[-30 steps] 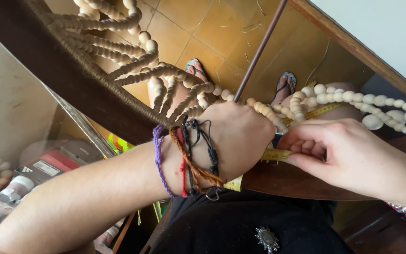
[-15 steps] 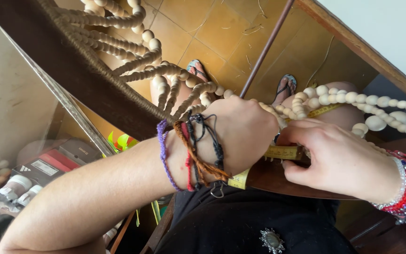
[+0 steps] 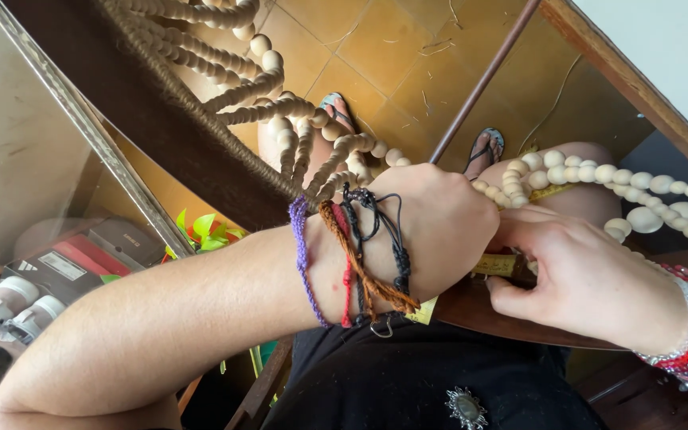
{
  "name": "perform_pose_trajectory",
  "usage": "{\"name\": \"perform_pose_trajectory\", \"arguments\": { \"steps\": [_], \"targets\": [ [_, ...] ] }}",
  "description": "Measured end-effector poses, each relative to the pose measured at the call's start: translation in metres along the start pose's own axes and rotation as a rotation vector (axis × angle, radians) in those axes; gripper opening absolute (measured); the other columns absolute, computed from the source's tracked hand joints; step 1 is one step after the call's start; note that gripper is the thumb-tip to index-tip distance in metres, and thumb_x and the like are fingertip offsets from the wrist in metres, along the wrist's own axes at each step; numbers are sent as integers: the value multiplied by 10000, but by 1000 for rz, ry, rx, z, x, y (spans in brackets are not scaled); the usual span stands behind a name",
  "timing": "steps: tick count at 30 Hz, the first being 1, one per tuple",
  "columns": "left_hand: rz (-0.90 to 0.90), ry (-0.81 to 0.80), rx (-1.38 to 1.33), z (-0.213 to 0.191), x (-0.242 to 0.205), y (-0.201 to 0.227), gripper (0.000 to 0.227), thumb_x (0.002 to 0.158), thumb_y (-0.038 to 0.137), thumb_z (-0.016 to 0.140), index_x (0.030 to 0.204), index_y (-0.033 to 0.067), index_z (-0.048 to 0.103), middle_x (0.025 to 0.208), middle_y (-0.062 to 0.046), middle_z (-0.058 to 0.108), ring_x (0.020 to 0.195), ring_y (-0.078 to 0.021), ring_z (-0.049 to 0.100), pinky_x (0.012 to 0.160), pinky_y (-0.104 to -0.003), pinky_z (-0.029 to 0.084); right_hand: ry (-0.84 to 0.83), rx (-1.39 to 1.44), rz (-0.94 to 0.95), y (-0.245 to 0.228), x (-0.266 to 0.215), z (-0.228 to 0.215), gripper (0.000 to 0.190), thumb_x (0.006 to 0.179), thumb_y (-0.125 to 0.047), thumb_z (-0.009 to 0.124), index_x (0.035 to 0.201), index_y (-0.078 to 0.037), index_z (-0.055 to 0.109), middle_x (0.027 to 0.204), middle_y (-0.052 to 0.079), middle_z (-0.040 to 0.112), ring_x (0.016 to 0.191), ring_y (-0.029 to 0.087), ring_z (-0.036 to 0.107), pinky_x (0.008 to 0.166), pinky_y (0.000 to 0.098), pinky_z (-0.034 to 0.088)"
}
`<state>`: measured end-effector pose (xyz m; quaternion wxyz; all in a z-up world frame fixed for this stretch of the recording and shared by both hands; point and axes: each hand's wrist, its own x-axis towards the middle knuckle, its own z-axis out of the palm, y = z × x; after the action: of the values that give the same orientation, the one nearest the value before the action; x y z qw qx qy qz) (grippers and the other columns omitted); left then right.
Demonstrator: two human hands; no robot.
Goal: Measuring and tying beaded strings to a circular frame to assemble a decorative furniture piece
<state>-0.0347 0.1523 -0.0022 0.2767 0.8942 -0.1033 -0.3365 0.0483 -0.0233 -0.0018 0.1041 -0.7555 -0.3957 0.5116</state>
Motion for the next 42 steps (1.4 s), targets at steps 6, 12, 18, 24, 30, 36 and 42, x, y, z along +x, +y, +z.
{"name": "perform_pose_trajectory", "arguments": {
  "steps": [6,12,18,24,30,36,42],
  "targets": [
    [-11,-33,-14,-5,-1,0,214,920,150,555,933,197,763,896,-48,773,792,-278,764,626,-448,607,-47,-41,32,3,1,-2,377,678,-270,758,1045,-183,755,1058,-44,826,949,176,778,857,346,594],
    [-83,-188,9,-21,-2,4,205,917,103,572,1011,168,741,993,-64,758,842,-279,761,636,-449,623,-146,22,393,2,-1,-34,104,792,-320,833,846,-306,920,758,-192,904,678,24,718,692,210,530],
    [-87,23,110,10,3,2,173,898,103,568,911,181,721,897,-81,720,710,-311,736,531,-463,586,-145,-68,316,5,2,-30,91,784,-390,807,811,-348,883,702,-195,851,614,51,656,667,222,513],
    [-61,24,108,10,3,0,392,880,107,562,1260,105,660,902,-72,722,681,-292,755,507,-464,598,-134,-91,222,12,1,-27,96,803,-405,783,794,-346,859,658,-175,808,576,79,618,643,242,507],
    [-67,36,109,5,0,1,518,890,85,540,1406,56,579,844,-49,744,645,-304,768,498,-471,604,-113,-94,113,17,0,-27,110,811,-409,774,771,-330,839,630,-161,790,531,103,601,602,273,489],
    [-106,-16,124,-2,-3,3,187,915,83,556,964,156,721,861,-79,733,732,-388,743,554,-504,593,-113,-118,138,16,0,-26,100,822,-404,769,781,-340,833,555,-99,697,536,114,567,616,278,463],
    [-110,-17,101,1,0,3,203,926,95,553,900,164,742,874,-71,731,731,-356,742,539,-482,593,-107,-106,145,16,-1,-26,106,822,-401,777,761,-331,828,554,-95,678,544,110,556,618,270,461]
  ]
}}
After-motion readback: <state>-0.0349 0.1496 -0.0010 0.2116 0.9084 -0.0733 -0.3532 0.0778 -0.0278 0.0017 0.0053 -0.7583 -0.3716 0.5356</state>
